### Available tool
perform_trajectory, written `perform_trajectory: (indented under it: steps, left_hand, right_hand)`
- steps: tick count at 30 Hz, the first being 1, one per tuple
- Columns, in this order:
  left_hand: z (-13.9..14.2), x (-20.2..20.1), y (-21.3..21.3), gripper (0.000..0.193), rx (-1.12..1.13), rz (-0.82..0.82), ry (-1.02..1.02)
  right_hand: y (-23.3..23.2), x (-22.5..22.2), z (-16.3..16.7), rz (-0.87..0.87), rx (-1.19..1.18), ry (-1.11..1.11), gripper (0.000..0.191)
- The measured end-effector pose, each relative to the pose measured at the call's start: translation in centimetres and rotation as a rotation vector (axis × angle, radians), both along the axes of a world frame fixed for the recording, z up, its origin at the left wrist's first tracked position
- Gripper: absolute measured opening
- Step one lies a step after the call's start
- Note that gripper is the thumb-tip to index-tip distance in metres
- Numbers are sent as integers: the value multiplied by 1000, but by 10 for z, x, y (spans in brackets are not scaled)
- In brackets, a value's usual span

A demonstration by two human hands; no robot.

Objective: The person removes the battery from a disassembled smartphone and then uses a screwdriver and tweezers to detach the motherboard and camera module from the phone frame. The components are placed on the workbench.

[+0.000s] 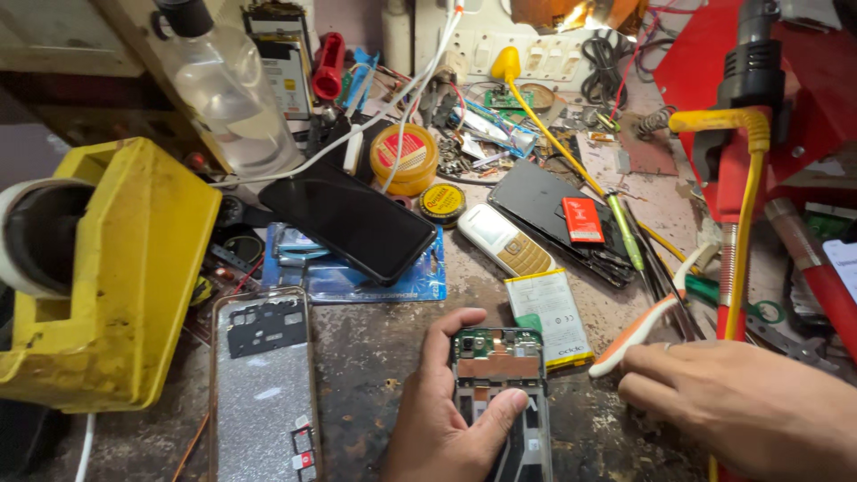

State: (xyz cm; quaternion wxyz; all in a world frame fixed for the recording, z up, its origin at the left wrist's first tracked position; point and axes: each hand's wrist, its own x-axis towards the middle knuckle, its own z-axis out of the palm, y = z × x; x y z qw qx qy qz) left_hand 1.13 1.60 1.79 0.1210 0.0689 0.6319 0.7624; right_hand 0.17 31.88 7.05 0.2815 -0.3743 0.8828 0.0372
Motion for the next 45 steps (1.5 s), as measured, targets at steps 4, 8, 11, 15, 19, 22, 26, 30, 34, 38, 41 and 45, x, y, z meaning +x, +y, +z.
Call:
perform_trajectory:
  steps: [4, 8, 11, 15, 19, 22, 26, 30, 34, 38, 41, 45]
  left_hand:
    - [-3, 1, -3, 69, 2, -13, -35]
    - [-2, 3, -4, 64, 7, 7, 21]
    - [2, 2, -7, 64, -31, 21, 67]
    - [6, -1, -8, 69, -72, 1, -127]
    - [4, -5, -5, 64, -107, -9, -24]
    - [0, -7, -2, 63, -64, -13, 1]
    - [-4, -6, -2, 62, -34, 16, 29]
    - [-4, -4, -2, 60, -41, 58, 7]
    - [-3, -4, -3, 60, -41, 68, 25]
    - [-1, -4, -1, 60, -24, 76, -29]
    - [0, -3, 0, 60, -38, 86, -19]
    - [0, -3, -3, 61, -102, 76, 32]
  right_hand:
    - [-3, -6, 10, -153, -641, 104, 24]
    - [-30, -20, 9, -590, -1309, 103, 13]
    - [-71, -47, 4, -800, -1596, 122, 35]
    - [-105, -51, -2, -908, -1737, -13, 31]
    - [-111, -48, -8, -904, -1810, 111, 24]
    - [-111, -45, -12, -910, -1816, 147, 22]
    - [-109, -39, -15, -892, -1825, 126, 21]
    - [-107, -33, -16, -875, -1822, 151, 21]
    - [-110, -31, -17, -911, -1698, 278, 21]
    - [-111, -30, -15, -946, -1612, 363, 23]
    - [-110, -31, -15, -961, -1669, 262, 24]
    - [-112, -32, -18, -983, -1590, 217, 39]
